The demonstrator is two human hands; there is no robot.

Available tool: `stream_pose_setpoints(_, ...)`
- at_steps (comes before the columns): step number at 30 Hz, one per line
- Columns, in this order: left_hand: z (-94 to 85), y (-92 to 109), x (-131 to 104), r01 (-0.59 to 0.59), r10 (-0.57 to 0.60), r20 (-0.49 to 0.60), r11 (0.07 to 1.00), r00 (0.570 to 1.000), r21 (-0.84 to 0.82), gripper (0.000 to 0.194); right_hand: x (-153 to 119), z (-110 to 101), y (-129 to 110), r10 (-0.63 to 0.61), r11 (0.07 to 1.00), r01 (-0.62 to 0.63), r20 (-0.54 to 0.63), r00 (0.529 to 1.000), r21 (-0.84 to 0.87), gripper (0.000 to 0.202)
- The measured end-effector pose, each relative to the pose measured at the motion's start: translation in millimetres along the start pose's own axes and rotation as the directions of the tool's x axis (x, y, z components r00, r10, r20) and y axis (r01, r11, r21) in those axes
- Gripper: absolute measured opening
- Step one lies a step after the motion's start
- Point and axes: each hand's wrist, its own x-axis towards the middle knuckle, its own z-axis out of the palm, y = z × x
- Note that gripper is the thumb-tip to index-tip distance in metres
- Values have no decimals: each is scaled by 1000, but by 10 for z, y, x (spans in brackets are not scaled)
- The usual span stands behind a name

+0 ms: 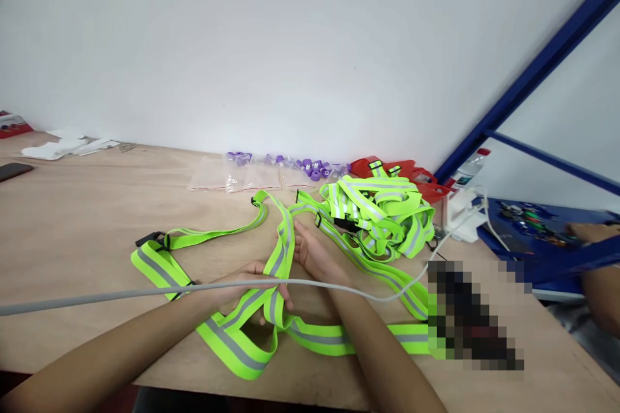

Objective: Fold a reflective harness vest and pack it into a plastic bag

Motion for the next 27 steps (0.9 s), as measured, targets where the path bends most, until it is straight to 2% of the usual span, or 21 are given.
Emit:
stream_pose_setpoints(2,9,6,2,-16,16,5,1000,1000,9,41,114,-25,-6,50,994,-57,83,995,89,33)
stream_pose_setpoints(3,14,7,4,-23,22,8,1000,1000,15,42,180,-30,-7,37,992,-47,88,995,113,30)
stream_pose_setpoints(6,15,-9,14,-30,30,11,999,999,27,41,384,-14,-19,-95,987,96,-15,995,132,16)
stream_pose_setpoints(10,-4,-51,32,-73,71,30,996,997,57,37,624,7,-102,-195,966,215,-141,971,144,30)
stream_pose_setpoints(18,-35,-87,86,-166,165,25,986,986,35,39,979,-25,-317,-244,955,280,-280,929,99,37)
stream_pose_setpoints(23,-15,-112,111,-172,173,-25,985,985,28,38,1022,-30,-298,-256,954,293,-336,906,61,37)
stream_pose_setpoints(27,39,-172,145,-268,263,-157,963,952,-12,60,883,-44,-332,-236,963,266,-321,917,51,28)
